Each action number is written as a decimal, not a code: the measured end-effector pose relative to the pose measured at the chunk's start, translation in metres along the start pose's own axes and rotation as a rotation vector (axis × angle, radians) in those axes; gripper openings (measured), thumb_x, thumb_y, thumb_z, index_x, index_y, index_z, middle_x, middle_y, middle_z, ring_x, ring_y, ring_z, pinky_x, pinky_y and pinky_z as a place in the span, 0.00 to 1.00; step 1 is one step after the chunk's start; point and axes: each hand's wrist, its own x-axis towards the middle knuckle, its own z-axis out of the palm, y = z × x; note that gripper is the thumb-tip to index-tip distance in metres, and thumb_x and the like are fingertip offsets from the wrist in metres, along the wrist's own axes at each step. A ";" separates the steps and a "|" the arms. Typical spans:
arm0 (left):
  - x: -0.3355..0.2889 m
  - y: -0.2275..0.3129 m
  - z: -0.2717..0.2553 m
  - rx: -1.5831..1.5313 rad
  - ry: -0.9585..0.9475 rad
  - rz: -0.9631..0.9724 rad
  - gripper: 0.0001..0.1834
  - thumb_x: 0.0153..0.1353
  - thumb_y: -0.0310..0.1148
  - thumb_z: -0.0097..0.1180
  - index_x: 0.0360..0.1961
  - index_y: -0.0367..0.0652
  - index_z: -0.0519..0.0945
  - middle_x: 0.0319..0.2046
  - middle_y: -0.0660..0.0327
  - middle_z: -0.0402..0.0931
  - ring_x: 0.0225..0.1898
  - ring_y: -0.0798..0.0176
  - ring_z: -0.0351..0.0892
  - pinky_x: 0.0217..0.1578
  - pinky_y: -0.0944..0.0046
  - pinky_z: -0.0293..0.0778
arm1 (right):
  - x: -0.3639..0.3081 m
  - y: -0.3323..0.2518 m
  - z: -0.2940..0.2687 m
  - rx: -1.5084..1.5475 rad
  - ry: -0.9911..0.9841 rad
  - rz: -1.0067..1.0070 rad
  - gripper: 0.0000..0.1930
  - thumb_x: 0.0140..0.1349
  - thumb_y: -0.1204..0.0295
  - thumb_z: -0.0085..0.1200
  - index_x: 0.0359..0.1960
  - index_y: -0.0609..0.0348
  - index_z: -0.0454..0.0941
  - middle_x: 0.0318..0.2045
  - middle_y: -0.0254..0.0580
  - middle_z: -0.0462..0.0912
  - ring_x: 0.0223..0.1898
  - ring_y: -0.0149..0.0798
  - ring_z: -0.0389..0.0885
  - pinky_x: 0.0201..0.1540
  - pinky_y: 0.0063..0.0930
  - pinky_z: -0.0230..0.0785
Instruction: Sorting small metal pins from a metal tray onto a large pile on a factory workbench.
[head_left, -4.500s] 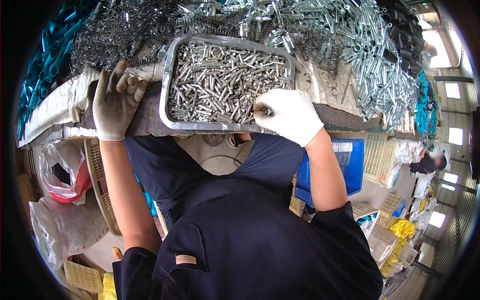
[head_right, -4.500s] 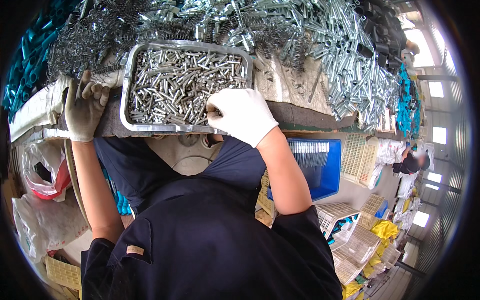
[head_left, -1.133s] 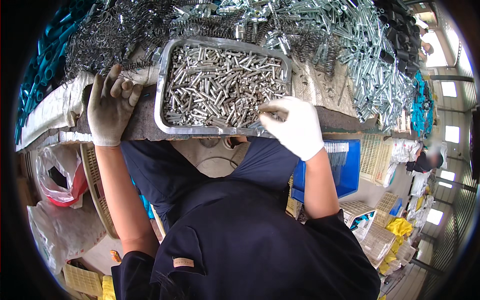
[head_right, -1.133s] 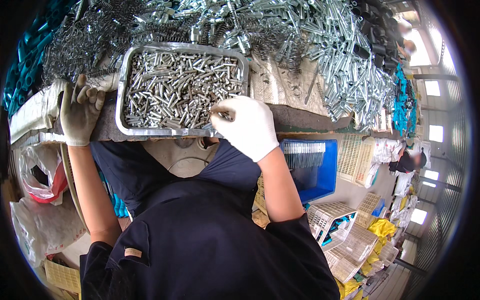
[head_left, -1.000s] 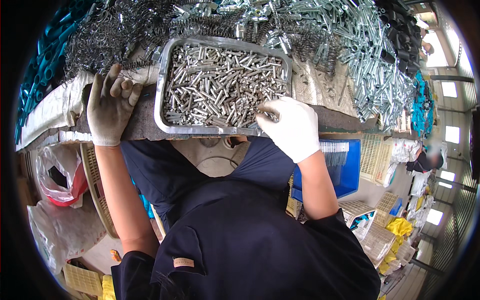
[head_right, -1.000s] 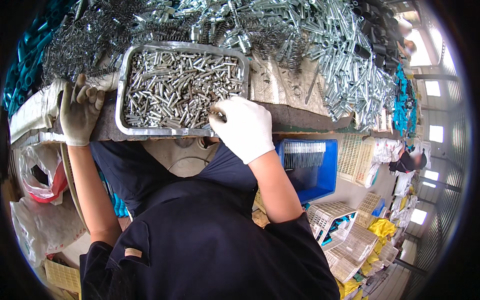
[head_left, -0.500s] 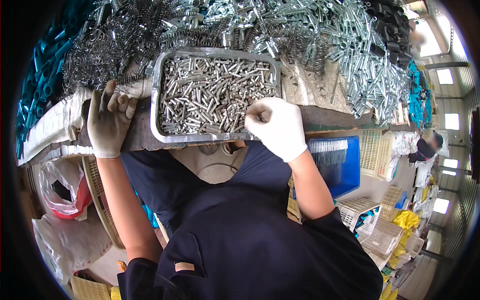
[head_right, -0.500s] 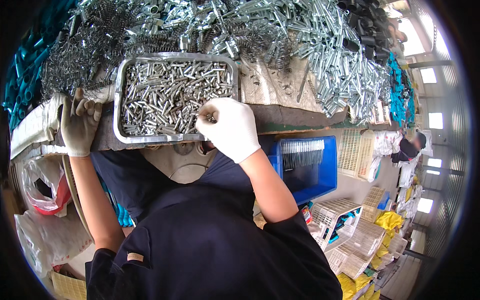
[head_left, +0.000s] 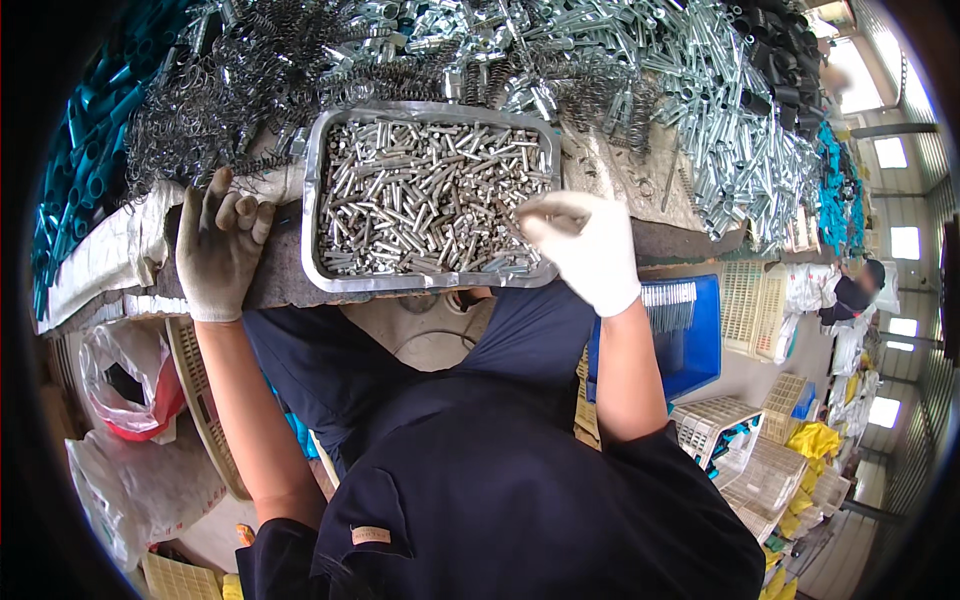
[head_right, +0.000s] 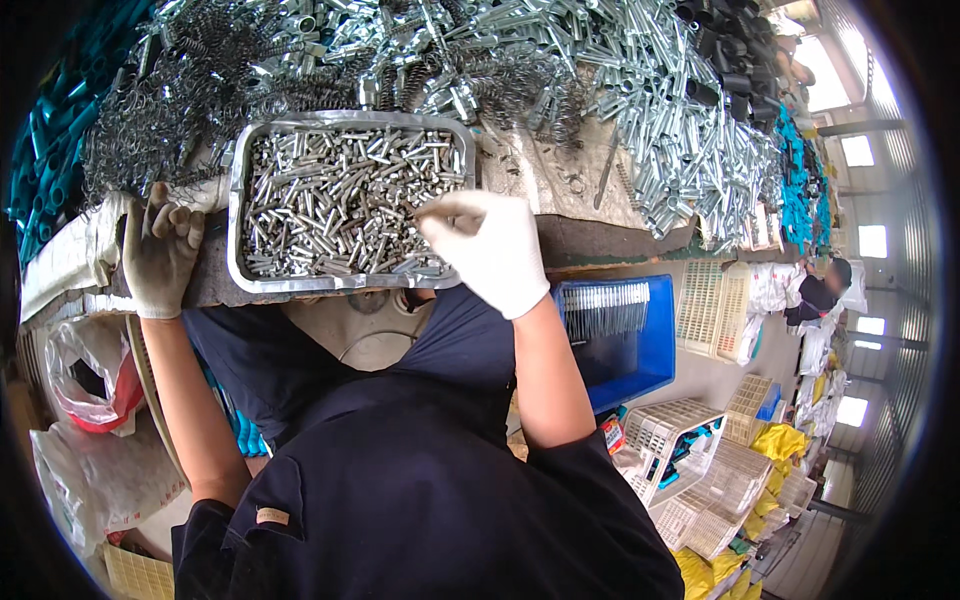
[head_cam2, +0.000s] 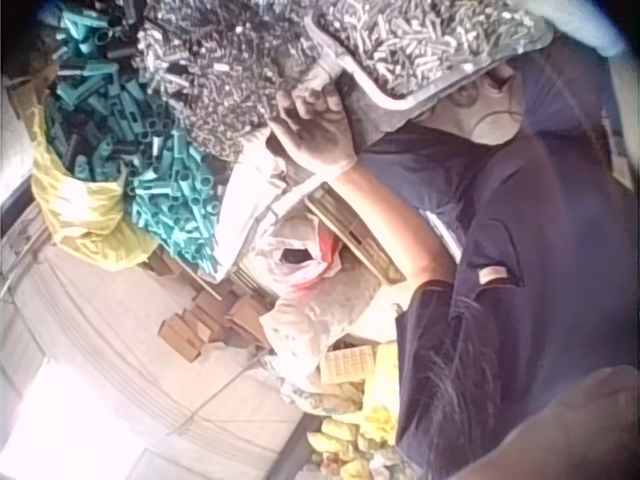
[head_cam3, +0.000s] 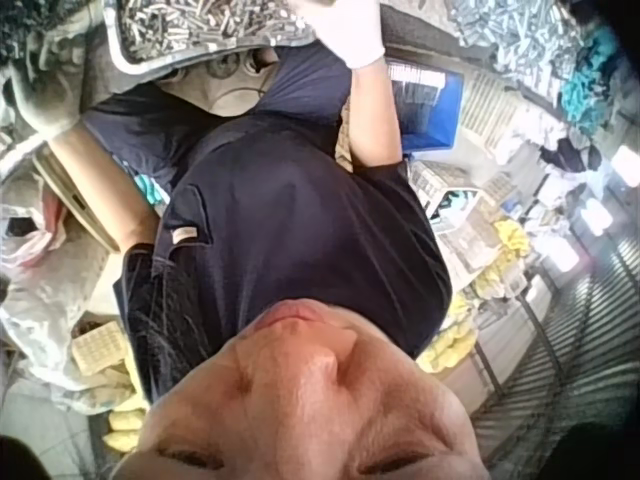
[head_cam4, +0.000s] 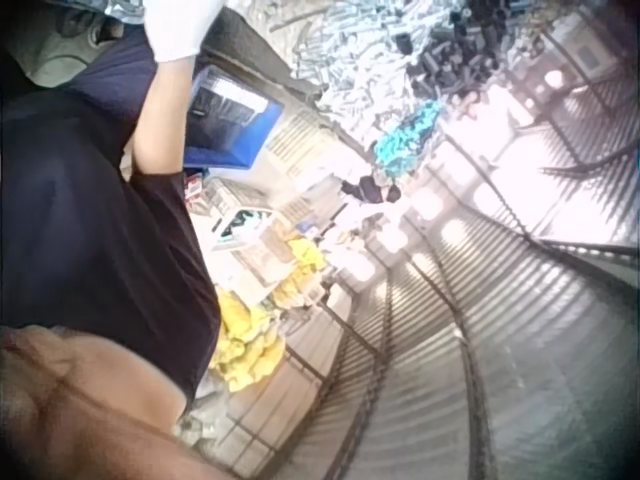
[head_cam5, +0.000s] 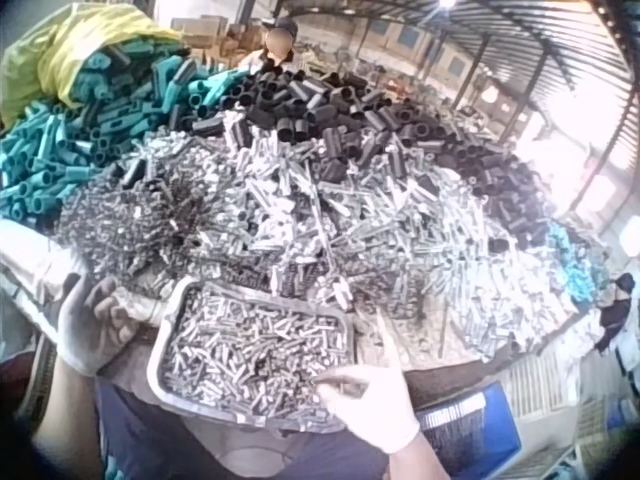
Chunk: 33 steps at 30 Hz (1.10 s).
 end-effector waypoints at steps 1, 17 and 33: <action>0.000 0.000 -0.001 -0.013 -0.031 -0.004 0.24 0.73 0.44 0.37 0.56 0.34 0.69 0.30 0.60 0.72 0.42 0.59 0.75 0.57 0.51 0.70 | -0.002 -0.005 -0.002 -0.072 -0.080 0.130 0.11 0.55 0.64 0.58 0.31 0.58 0.85 0.27 0.39 0.84 0.26 0.32 0.80 0.33 0.26 0.72; -0.001 0.000 0.001 -0.028 0.018 0.005 0.25 0.73 0.44 0.36 0.57 0.33 0.69 0.28 0.60 0.69 0.42 0.57 0.74 0.56 0.50 0.70 | -0.005 -0.011 0.006 -0.174 -0.032 0.210 0.08 0.51 0.68 0.58 0.31 0.57 0.81 0.16 0.36 0.75 0.21 0.32 0.77 0.27 0.28 0.69; 0.000 0.001 0.002 0.029 0.077 0.003 0.24 0.73 0.44 0.37 0.56 0.33 0.68 0.27 0.62 0.67 0.42 0.59 0.75 0.57 0.51 0.70 | 0.008 -0.022 0.032 -0.536 0.126 0.166 0.10 0.51 0.61 0.59 0.29 0.50 0.85 0.29 0.42 0.84 0.35 0.46 0.83 0.40 0.37 0.74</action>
